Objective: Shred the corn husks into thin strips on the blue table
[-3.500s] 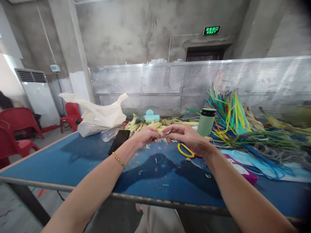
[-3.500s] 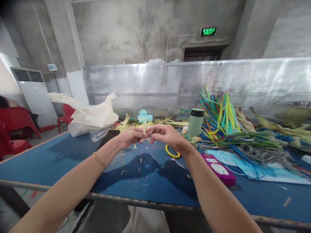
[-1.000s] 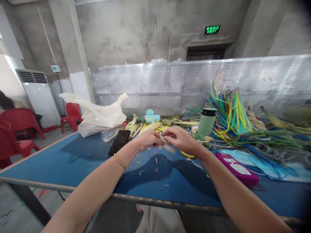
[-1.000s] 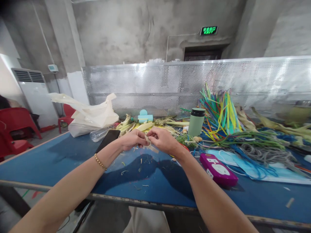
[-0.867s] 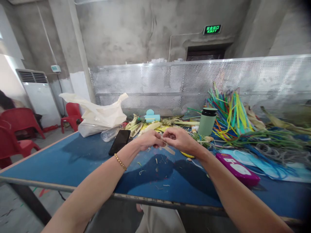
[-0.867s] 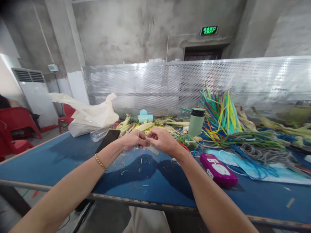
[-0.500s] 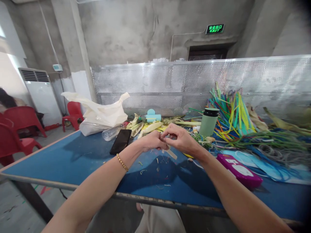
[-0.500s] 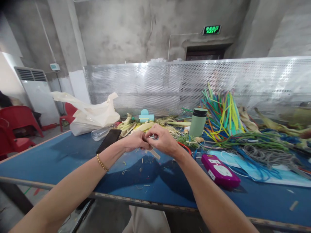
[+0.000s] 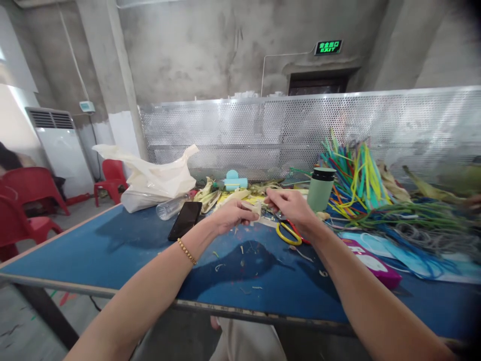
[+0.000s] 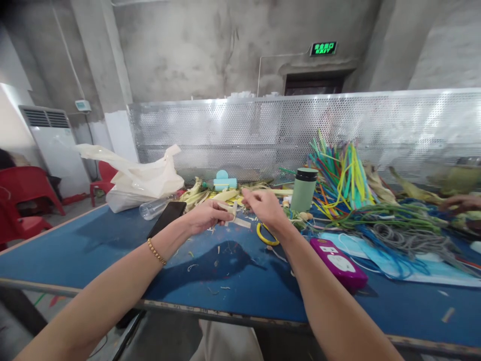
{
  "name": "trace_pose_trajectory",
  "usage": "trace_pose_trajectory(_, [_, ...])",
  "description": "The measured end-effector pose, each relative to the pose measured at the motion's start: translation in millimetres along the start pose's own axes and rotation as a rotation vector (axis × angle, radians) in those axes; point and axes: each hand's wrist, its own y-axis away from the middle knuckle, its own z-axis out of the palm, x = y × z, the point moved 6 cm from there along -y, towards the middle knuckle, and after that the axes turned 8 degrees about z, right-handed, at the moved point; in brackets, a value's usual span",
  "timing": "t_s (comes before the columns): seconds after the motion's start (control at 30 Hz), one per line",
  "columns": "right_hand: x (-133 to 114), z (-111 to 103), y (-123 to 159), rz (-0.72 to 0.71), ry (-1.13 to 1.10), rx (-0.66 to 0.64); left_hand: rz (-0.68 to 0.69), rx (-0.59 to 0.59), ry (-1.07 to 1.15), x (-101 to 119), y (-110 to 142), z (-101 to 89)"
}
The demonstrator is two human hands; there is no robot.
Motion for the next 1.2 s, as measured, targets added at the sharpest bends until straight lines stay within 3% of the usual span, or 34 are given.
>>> trace_pose_trajectory(0.1, [1,16,6,0.035,-0.091,-0.217,0.036,0.030,0.020,0,-2,-2.9])
trace_pose_trajectory(0.2, [-1,22,9,0.026,-0.215,-0.249,0.029,0.028,0.007,0,-1,-2.4])
trace_pose_trajectory(0.53, [3,23,6,0.098,-0.339,-0.162,0.016,-0.030,-0.025,6,3,0.3])
trace_pose_trajectory(0.87, [-9,22,9,-0.132,-0.066,-0.028,-0.005,-0.025,-0.078,1,3,-3.2])
trace_pose_trajectory(1.2, [-11,20,10,-0.168,-0.026,0.017,-0.033,-0.059,-0.112,0,2,-3.9])
